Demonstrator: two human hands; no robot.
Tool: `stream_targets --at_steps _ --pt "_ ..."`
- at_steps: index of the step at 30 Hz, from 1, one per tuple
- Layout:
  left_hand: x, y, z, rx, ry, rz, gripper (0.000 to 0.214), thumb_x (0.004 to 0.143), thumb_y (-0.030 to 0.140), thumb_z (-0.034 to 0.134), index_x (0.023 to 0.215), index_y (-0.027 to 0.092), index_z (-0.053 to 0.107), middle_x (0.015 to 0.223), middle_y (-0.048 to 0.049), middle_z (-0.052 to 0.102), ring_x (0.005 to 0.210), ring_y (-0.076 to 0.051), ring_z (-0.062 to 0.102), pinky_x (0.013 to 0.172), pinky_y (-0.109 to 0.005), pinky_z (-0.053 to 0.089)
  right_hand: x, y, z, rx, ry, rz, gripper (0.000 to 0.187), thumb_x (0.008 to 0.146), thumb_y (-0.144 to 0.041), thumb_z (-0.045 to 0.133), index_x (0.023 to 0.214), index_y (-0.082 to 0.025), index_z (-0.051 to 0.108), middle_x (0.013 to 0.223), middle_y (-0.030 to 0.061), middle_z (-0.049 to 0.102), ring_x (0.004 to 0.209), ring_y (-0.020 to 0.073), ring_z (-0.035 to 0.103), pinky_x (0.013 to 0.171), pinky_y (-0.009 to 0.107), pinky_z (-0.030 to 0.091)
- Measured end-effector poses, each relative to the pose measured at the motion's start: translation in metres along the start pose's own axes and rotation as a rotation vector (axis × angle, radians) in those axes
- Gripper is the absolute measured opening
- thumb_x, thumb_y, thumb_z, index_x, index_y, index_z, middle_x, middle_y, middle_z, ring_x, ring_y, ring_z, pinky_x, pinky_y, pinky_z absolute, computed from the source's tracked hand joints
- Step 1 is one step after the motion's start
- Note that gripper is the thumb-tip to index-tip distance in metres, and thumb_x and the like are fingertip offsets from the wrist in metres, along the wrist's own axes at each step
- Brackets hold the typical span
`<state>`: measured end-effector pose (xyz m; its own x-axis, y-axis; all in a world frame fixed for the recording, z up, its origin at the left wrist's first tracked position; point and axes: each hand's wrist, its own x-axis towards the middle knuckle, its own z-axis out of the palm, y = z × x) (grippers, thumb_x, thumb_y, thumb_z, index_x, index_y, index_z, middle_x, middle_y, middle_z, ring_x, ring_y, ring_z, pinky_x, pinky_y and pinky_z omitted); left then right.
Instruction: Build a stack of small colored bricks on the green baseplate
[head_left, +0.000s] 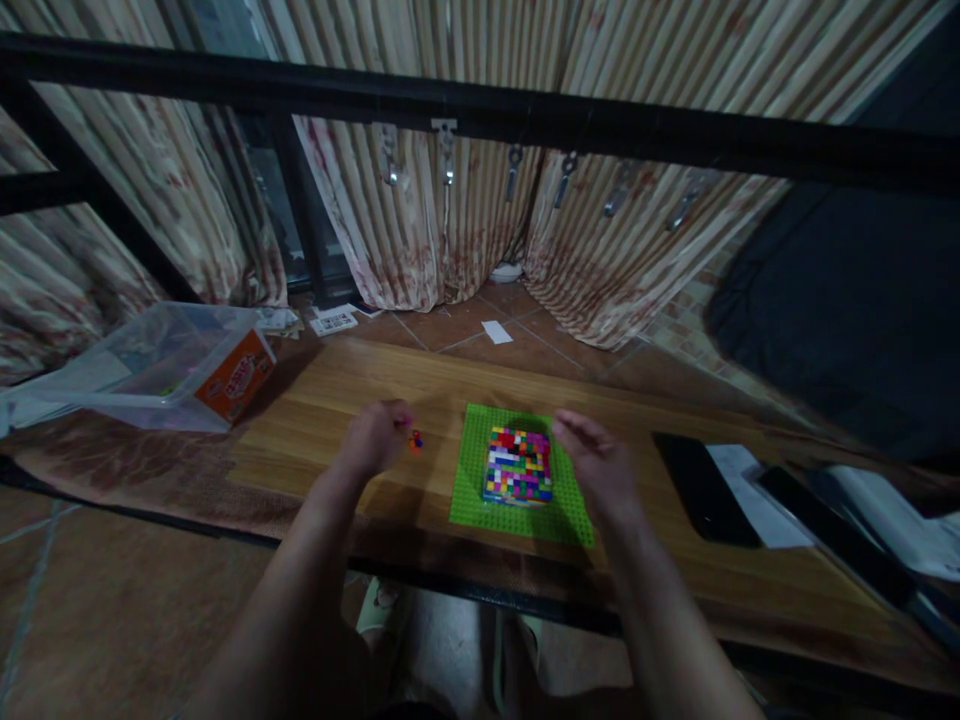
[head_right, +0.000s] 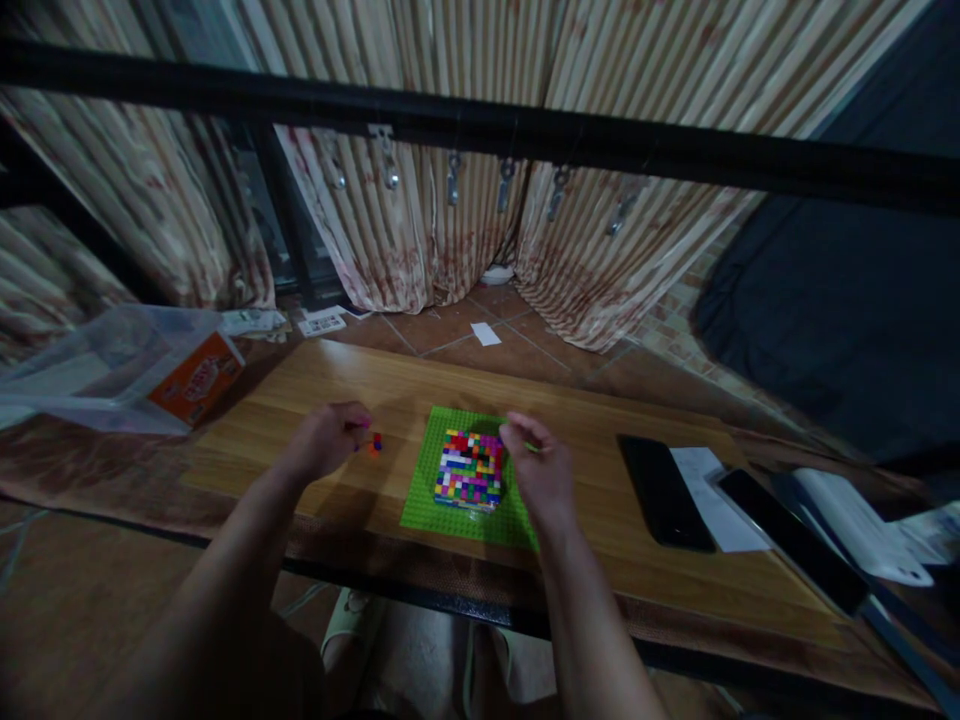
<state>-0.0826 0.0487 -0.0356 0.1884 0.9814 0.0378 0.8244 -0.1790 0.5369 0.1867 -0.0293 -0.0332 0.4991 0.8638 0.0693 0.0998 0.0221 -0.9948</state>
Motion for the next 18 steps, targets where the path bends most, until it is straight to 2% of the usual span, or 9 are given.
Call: stream_targets --at_steps 3,6,9,12,15,18 --pt "0.0 0.011 0.004 -0.282 0.01 0.09 0.015 0.077 0.021 0.053 0.082 0.018 0.067 0.076 -0.0017 0.07 0.073 -0.016 0.064 0.069 -0.025 0.048 0.004 -0.004 -0.003 0.052 0.075 0.0 0.029 0.064 -0.04 0.075 0.085 -0.019 0.073 0.089 0.0075 0.074 0.086 0.0225 0.067 0.087 0.041 0.049" --pt "-0.006 0.033 0.013 -0.528 -0.056 0.16 0.018 0.079 0.028 0.056 0.087 0.017 0.068 0.083 -0.003 0.071 0.08 -0.016 0.064 0.076 -0.027 0.049 0.0 -0.006 0.0 0.025 0.035 -0.063 0.024 0.068 -0.038 0.073 0.083 -0.019 0.073 0.086 0.0061 0.074 0.083 0.0214 0.067 0.083 0.039 0.05" --pt "-0.015 0.057 0.022 -0.772 -0.179 0.145 0.018 0.076 0.028 0.062 0.089 0.015 0.067 0.085 -0.0034 0.07 0.08 -0.015 0.063 0.077 -0.027 0.049 -0.009 -0.01 0.004 -0.068 -0.112 -0.201 0.02 0.076 -0.036 0.067 0.09 -0.023 0.073 0.09 0.0043 0.073 0.085 0.0201 0.066 0.081 0.036 0.05" --pt "-0.021 0.075 0.026 -0.996 -0.31 0.092 0.022 0.072 0.029 0.068 0.088 0.014 0.066 0.081 -0.0023 0.067 0.073 -0.012 0.06 0.072 -0.025 0.047 -0.017 -0.015 0.009 -0.171 -0.28 -0.364 0.02 0.082 -0.032 0.062 0.098 -0.027 0.072 0.1 0.0037 0.069 0.095 0.0196 0.063 0.087 0.035 0.048" --pt "-0.024 0.083 0.027 -1.146 -0.413 0.06 0.028 0.07 0.032 0.073 0.088 0.013 0.065 0.075 -0.0002 0.063 0.066 -0.009 0.055 0.066 -0.023 0.045 -0.022 -0.02 0.012 -0.228 -0.396 -0.482 0.022 0.085 -0.029 0.059 0.103 -0.029 0.071 0.105 0.0037 0.066 0.102 0.0191 0.06 0.092 0.036 0.046" --pt "-0.024 0.085 0.027 -1.226 -0.462 0.021 0.031 0.067 0.032 0.077 0.088 0.013 0.065 0.075 0.0008 0.063 0.066 -0.007 0.055 0.066 -0.022 0.044 -0.025 -0.022 0.014 -0.234 -0.445 -0.503 0.022 0.088 -0.028 0.057 0.104 -0.03 0.071 0.105 0.0035 0.065 0.102 0.0185 0.059 0.091 0.035 0.045"
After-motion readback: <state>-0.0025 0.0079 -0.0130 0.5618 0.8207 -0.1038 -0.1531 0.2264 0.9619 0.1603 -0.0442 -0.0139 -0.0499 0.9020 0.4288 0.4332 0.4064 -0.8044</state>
